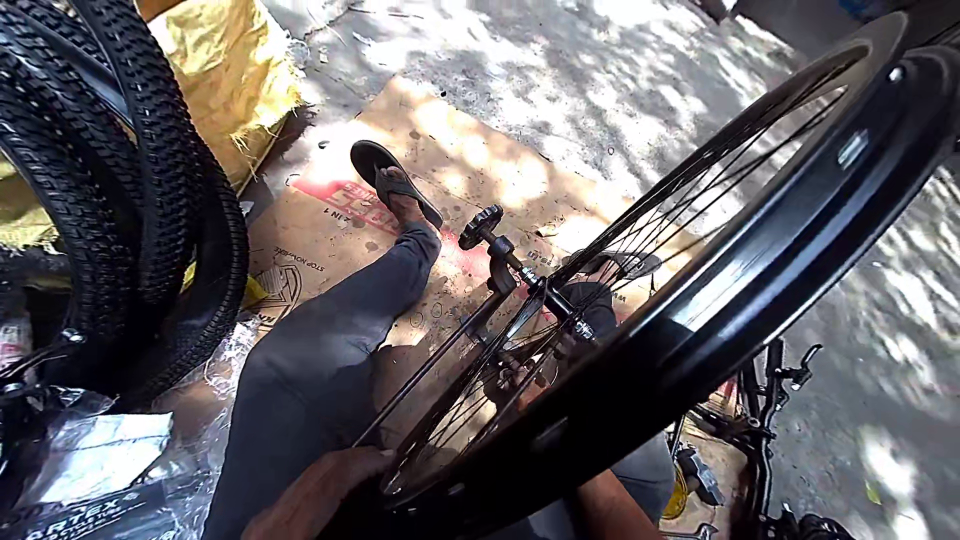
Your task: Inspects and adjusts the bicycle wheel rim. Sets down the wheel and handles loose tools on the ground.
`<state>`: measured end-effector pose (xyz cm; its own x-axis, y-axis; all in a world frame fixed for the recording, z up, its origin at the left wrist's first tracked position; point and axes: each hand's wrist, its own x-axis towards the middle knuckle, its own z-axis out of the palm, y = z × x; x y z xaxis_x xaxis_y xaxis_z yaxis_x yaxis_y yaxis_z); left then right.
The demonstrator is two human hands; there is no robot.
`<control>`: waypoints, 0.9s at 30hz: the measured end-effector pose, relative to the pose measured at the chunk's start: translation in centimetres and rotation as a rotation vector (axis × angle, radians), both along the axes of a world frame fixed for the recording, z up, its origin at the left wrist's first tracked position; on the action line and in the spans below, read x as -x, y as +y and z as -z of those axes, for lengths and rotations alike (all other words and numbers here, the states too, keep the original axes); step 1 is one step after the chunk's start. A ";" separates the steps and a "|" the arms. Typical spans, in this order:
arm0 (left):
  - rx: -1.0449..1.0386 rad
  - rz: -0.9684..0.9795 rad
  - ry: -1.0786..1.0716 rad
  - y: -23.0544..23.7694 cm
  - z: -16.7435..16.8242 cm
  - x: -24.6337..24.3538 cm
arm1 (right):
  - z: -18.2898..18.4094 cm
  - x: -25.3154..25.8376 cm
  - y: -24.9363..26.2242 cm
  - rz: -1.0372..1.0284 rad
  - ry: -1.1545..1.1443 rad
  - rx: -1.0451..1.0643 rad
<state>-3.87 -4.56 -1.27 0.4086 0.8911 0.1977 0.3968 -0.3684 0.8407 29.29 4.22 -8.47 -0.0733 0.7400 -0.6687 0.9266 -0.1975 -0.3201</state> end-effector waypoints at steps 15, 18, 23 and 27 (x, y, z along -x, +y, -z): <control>-0.026 -0.023 0.061 0.4 -3.0 -1.3 | 2.0 -0.4 -1.5 0.130 0.051 0.014; -0.071 -0.053 0.053 0.0 -2.5 -1.0 | 4.2 -1.2 -1.6 0.120 0.067 -0.020; 0.280 0.023 0.415 0.5 -2.2 -0.5 | 4.4 -1.1 -1.5 0.132 0.081 -0.011; 0.272 0.010 0.407 0.8 -3.5 -1.1 | 8.0 -2.2 -1.6 0.069 0.061 -0.112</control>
